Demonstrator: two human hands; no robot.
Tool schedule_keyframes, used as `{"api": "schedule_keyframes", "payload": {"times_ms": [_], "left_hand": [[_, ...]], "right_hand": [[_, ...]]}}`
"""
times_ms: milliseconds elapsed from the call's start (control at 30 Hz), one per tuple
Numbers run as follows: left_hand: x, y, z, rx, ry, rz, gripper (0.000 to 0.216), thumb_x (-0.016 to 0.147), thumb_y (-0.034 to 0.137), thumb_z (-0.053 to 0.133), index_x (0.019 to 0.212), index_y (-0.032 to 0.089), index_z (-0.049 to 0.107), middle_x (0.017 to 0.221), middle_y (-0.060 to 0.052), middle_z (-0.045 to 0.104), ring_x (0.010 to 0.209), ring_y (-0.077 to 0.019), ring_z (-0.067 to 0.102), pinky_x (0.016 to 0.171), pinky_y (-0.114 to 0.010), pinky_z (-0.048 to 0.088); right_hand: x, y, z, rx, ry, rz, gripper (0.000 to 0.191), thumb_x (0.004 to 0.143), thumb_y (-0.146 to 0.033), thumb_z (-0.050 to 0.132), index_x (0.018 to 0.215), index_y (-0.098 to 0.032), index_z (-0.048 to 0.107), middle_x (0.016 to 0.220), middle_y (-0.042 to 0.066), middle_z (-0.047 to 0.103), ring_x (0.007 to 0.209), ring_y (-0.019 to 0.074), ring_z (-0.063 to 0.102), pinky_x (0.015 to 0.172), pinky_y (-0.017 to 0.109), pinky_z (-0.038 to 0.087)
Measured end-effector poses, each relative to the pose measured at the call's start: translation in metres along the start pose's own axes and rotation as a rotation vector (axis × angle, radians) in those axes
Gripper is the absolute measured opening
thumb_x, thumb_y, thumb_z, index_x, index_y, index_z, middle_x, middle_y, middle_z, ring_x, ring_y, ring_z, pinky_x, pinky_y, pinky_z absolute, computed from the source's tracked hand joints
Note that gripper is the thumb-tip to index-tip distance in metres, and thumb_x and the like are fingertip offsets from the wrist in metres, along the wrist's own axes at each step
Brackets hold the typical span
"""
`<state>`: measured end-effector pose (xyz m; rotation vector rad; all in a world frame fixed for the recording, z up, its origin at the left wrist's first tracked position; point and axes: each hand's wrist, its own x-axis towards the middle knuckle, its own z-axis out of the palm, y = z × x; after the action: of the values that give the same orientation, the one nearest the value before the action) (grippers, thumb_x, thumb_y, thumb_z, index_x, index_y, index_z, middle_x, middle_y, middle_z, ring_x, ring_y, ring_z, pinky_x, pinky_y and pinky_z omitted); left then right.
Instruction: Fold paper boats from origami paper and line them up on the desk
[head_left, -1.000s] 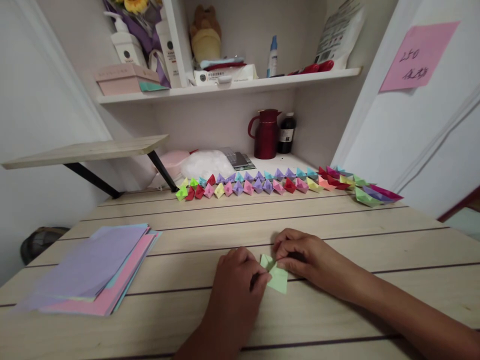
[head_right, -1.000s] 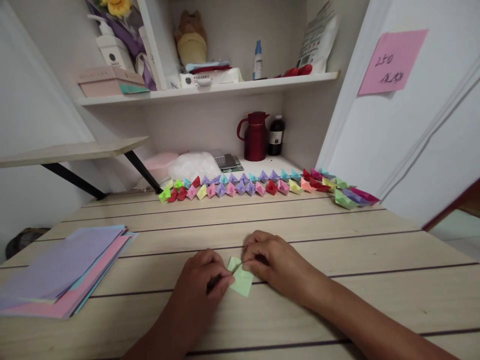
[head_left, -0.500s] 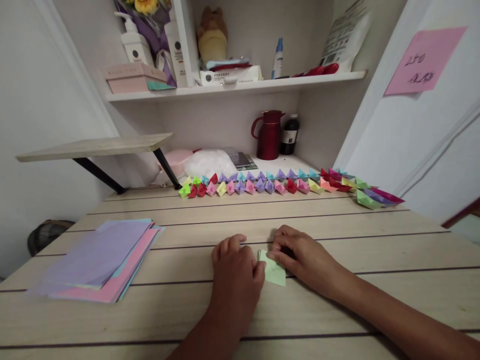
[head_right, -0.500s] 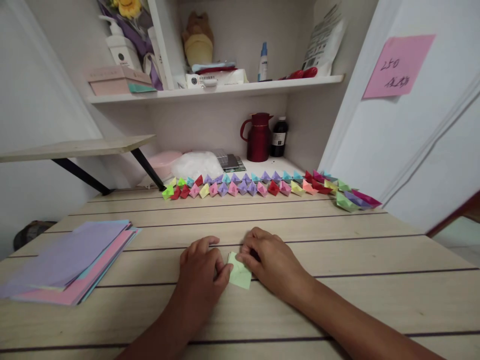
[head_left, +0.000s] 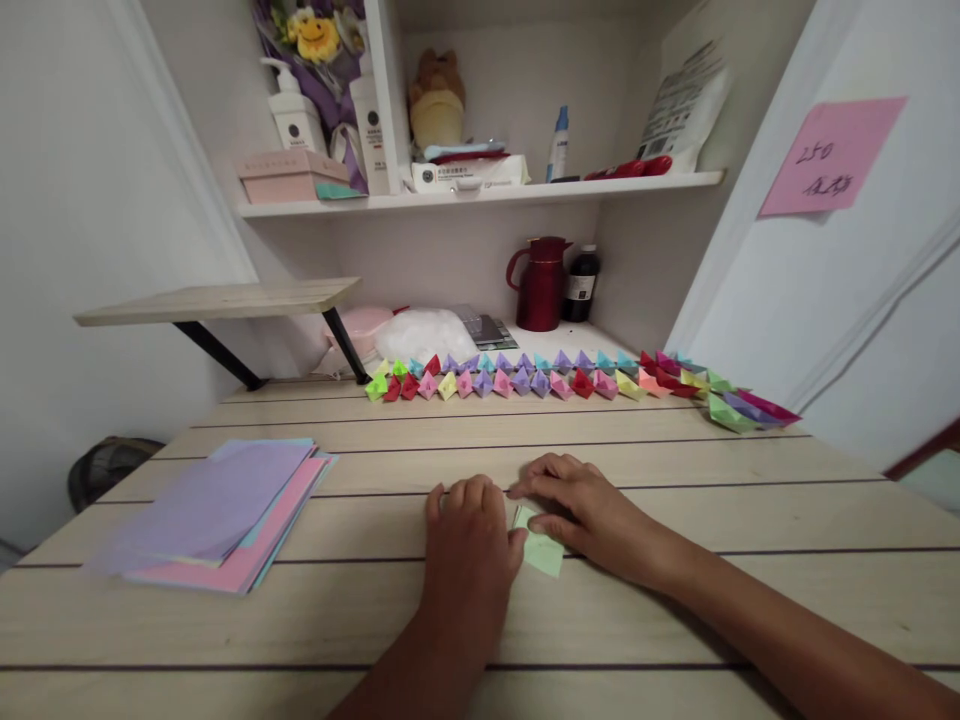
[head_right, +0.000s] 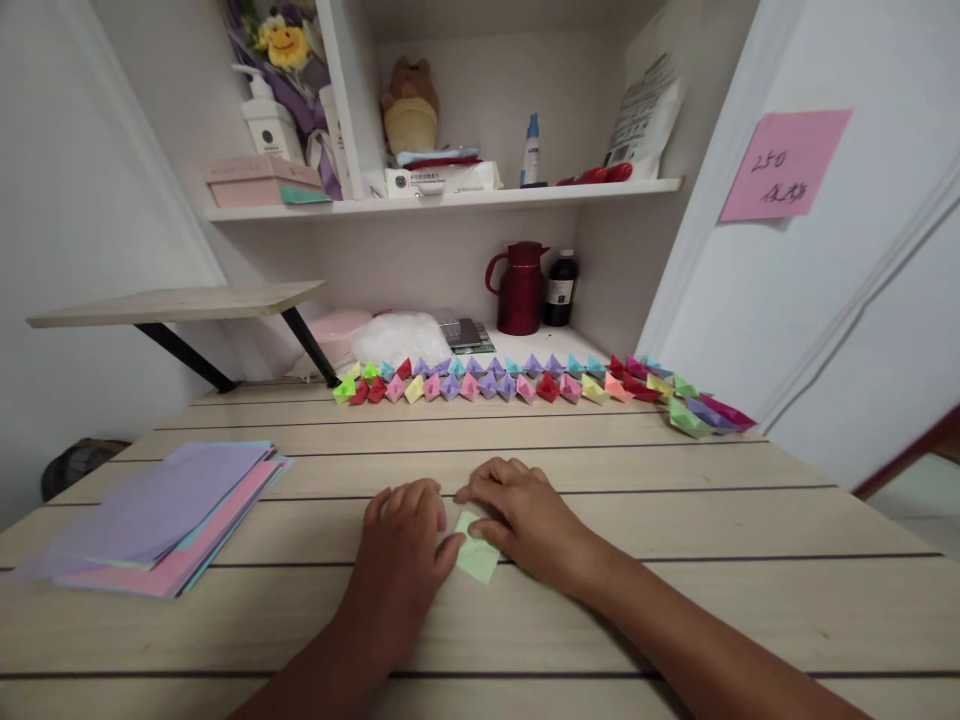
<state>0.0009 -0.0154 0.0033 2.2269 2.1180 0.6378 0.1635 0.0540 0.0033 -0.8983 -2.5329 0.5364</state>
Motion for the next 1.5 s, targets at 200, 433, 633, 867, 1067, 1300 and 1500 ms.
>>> {"api": "schedule_keyframes", "payload": {"times_ms": [200, 433, 633, 867, 1067, 1300, 1500], "left_hand": [[-0.001, -0.003, 0.000, -0.012, 0.028, 0.035, 0.017, 0.075, 0.019, 0.067, 0.080, 0.020, 0.052, 0.084, 0.000, 0.058, 0.088, -0.0218, 0.055, 0.094, -0.047, 0.034], [-0.002, -0.006, -0.004, -0.044, -0.012, 0.095, 0.026, 0.070, 0.024, 0.074, 0.086, 0.019, 0.054, 0.092, -0.002, 0.059, 0.092, -0.0223, 0.054, 0.092, -0.043, 0.038], [-0.005, -0.005, -0.003, -0.051, -0.013, 0.129, 0.022, 0.072, 0.022, 0.072, 0.085, 0.020, 0.055, 0.092, -0.003, 0.060, 0.093, -0.0225, 0.054, 0.094, -0.044, 0.036], [-0.006, -0.003, 0.000, -0.051, 0.017, 0.137, 0.020, 0.071, 0.020, 0.072, 0.084, 0.020, 0.057, 0.088, -0.002, 0.061, 0.091, -0.0231, 0.056, 0.097, -0.046, 0.035], [-0.007, -0.010, 0.002, -0.183, 0.009, 0.098, 0.036, 0.070, 0.032, 0.076, 0.100, 0.022, 0.061, 0.107, -0.005, 0.063, 0.103, -0.0254, 0.054, 0.094, -0.044, 0.036], [0.002, -0.016, 0.008, -0.490, 0.109, -0.102, 0.007, 0.071, 0.025, 0.071, 0.070, 0.021, 0.064, 0.084, 0.000, 0.067, 0.086, -0.0197, 0.060, 0.084, -0.036, 0.041], [0.003, -0.014, 0.005, -0.665, 0.212, -0.063, 0.012, 0.075, 0.011, 0.062, 0.068, 0.020, 0.063, 0.075, 0.002, 0.064, 0.076, -0.0150, 0.059, 0.074, -0.028, 0.044]], "right_hand": [[0.004, -0.003, -0.006, 0.123, -0.034, 0.003, 0.012, 0.077, -0.012, 0.062, 0.083, -0.022, 0.060, 0.102, 0.005, 0.061, 0.095, 0.0209, 0.053, 0.085, 0.036, 0.041], [0.002, -0.005, -0.008, 0.267, -0.055, 0.131, 0.010, 0.071, -0.013, 0.061, 0.070, -0.019, 0.053, 0.070, -0.003, 0.053, 0.064, 0.0126, 0.047, 0.056, 0.022, 0.036], [0.001, -0.008, -0.008, 0.311, -0.073, 0.149, 0.020, 0.073, -0.010, 0.058, 0.091, -0.019, 0.060, 0.075, -0.002, 0.058, 0.064, 0.0117, 0.050, 0.058, 0.022, 0.038], [-0.001, -0.010, -0.010, 0.056, -0.083, 0.092, 0.007, 0.073, -0.012, 0.062, 0.074, -0.020, 0.062, 0.078, 0.001, 0.061, 0.073, 0.0167, 0.055, 0.064, 0.026, 0.039], [-0.002, -0.012, -0.009, 0.165, 0.025, 0.143, 0.008, 0.078, -0.014, 0.057, 0.074, -0.019, 0.061, 0.076, 0.001, 0.060, 0.070, 0.0157, 0.054, 0.064, 0.026, 0.039], [-0.001, -0.017, -0.010, 0.295, 0.211, 0.074, 0.011, 0.086, -0.024, 0.057, 0.076, -0.020, 0.060, 0.081, 0.002, 0.058, 0.080, 0.0184, 0.055, 0.072, 0.029, 0.042], [-0.002, -0.019, -0.007, 0.242, 0.290, -0.024, 0.006, 0.087, -0.026, 0.058, 0.082, -0.023, 0.059, 0.094, 0.005, 0.059, 0.093, 0.0223, 0.055, 0.083, 0.034, 0.043]]}}
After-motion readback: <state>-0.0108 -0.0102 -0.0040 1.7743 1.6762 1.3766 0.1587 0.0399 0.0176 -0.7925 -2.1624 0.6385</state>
